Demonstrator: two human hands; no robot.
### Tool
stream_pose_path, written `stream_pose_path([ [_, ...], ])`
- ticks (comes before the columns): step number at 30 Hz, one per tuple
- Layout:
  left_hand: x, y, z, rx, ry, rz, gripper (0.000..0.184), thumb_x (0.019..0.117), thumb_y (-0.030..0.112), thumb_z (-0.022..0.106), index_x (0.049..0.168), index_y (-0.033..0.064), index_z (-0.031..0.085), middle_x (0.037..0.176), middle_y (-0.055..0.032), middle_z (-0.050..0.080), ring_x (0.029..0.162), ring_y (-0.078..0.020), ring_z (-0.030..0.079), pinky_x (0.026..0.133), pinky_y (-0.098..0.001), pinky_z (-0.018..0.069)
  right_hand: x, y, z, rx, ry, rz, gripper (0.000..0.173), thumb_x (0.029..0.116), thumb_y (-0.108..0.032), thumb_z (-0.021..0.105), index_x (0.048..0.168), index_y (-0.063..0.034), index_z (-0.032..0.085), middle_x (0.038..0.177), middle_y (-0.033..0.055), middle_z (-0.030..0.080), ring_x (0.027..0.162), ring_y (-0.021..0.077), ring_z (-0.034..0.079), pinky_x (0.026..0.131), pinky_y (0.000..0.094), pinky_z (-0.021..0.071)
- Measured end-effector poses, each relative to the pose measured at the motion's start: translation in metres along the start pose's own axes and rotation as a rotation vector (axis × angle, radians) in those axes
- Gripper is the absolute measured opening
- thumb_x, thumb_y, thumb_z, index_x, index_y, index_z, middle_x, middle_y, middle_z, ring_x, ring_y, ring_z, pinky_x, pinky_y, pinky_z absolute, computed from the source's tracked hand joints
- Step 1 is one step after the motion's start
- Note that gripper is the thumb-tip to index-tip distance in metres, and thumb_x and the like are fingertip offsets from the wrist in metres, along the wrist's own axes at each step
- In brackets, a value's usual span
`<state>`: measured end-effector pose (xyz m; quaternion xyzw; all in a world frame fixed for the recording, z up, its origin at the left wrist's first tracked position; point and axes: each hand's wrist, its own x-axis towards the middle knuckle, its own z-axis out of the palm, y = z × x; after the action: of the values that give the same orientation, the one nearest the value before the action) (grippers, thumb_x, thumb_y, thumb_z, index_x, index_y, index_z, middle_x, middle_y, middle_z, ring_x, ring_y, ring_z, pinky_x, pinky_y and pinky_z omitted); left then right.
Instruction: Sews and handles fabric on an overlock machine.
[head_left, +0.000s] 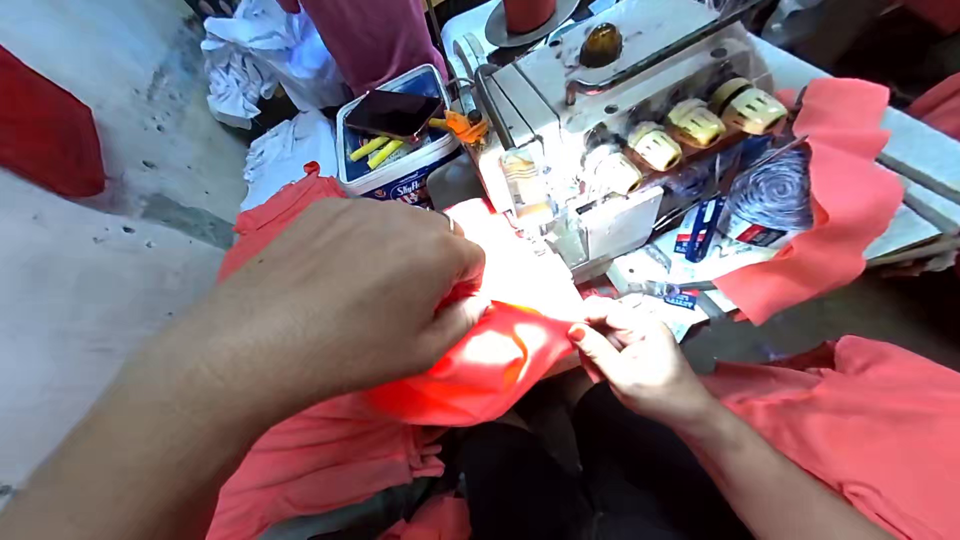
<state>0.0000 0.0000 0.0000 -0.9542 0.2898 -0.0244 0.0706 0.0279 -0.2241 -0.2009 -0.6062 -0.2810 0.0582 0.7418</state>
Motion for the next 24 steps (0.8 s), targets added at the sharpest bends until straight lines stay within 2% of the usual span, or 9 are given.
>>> stream_pose_path([
  [2,0.004,-0.001,0.002,-0.019,-0.004,-0.021,0.021,0.0826,0.037,0.056,0.072,0.0218,0.066,0.066,0.0061,0.054,0.055,-0.0093,0.054,0.046,-0.0307,0.0381,0.005,0.002,0.002,-0.003,0.010,0.008,0.006,0.0987,-0.009,0.060,0.095,-0.0091,0.065,0.080,-0.0148,0.062,0.061,-0.0124,0.052,0.056,0.0059,0.0460],
  [5,0.010,-0.001,0.005,-0.063,-0.027,-0.058,0.020,0.0812,0.036,0.057,0.072,0.0209,0.066,0.062,0.0067,0.049,0.053,-0.0087,0.051,0.046,-0.0311,0.0366,0.011,0.003,0.003,0.003,0.002,0.029,0.008,0.0987,-0.008,0.060,0.093,-0.0111,0.063,0.075,-0.0153,0.060,0.059,-0.0115,0.051,0.055,0.0065,0.0452],
  [8,0.016,0.001,0.010,-0.081,-0.047,-0.067,0.020,0.0824,0.034,0.059,0.072,0.0189,0.068,0.060,0.0056,0.049,0.053,-0.0110,0.053,0.046,-0.0331,0.0376,0.015,0.004,0.003,-0.003,-0.003,0.024,0.009,0.0980,-0.007,0.059,0.091,-0.0110,0.063,0.074,-0.0146,0.060,0.058,-0.0110,0.052,0.055,0.0065,0.0450],
  [13,0.028,0.003,0.024,-0.097,-0.074,-0.071,0.023,0.0853,0.035,0.062,0.067,0.0206,0.063,0.056,0.0053,0.047,0.049,-0.0128,0.051,0.043,-0.0356,0.0345,0.021,0.005,0.005,-0.010,0.009,0.034,0.005,0.0969,-0.004,0.060,0.095,-0.0071,0.064,0.072,-0.0130,0.060,0.056,-0.0108,0.051,0.053,0.0065,0.0453],
  [16,0.034,0.004,0.035,-0.119,-0.041,-0.041,0.023,0.0880,0.033,0.060,0.072,0.0180,0.066,0.060,0.0013,0.053,0.053,-0.0171,0.056,0.045,-0.0382,0.0362,0.026,0.005,0.006,-0.009,0.008,0.044,0.005,0.0966,-0.004,0.061,0.096,-0.0072,0.064,0.071,-0.0122,0.060,0.055,-0.0098,0.051,0.053,0.0074,0.0452],
  [20,0.039,0.000,0.055,-0.173,0.057,-0.003,0.023,0.0897,0.034,0.060,0.075,0.0173,0.068,0.061,0.0009,0.057,0.057,-0.0154,0.058,0.048,-0.0364,0.0384,0.032,0.006,0.006,-0.012,0.002,0.051,0.005,0.0967,-0.004,0.061,0.096,-0.0084,0.065,0.070,-0.0121,0.060,0.053,-0.0089,0.051,0.051,0.0083,0.0458],
  [23,0.044,-0.003,0.064,-0.212,0.023,-0.030,0.024,0.0935,0.037,0.058,0.082,0.0180,0.068,0.068,0.0018,0.058,0.064,-0.0148,0.060,0.055,-0.0373,0.0415,0.037,0.008,0.006,-0.017,-0.004,0.036,0.008,0.0962,-0.002,0.061,0.101,-0.0055,0.066,0.075,-0.0101,0.063,0.055,-0.0081,0.052,0.052,0.0091,0.0474],
  [24,0.045,-0.005,0.067,-0.223,0.022,-0.036,0.025,0.0944,0.038,0.057,0.082,0.0183,0.068,0.070,0.0018,0.059,0.064,-0.0148,0.060,0.055,-0.0379,0.0423,0.039,0.008,0.006,-0.021,-0.007,0.040,0.007,0.0966,-0.002,0.060,0.100,-0.0057,0.065,0.071,-0.0103,0.061,0.053,-0.0078,0.052,0.051,0.0095,0.0471],
])
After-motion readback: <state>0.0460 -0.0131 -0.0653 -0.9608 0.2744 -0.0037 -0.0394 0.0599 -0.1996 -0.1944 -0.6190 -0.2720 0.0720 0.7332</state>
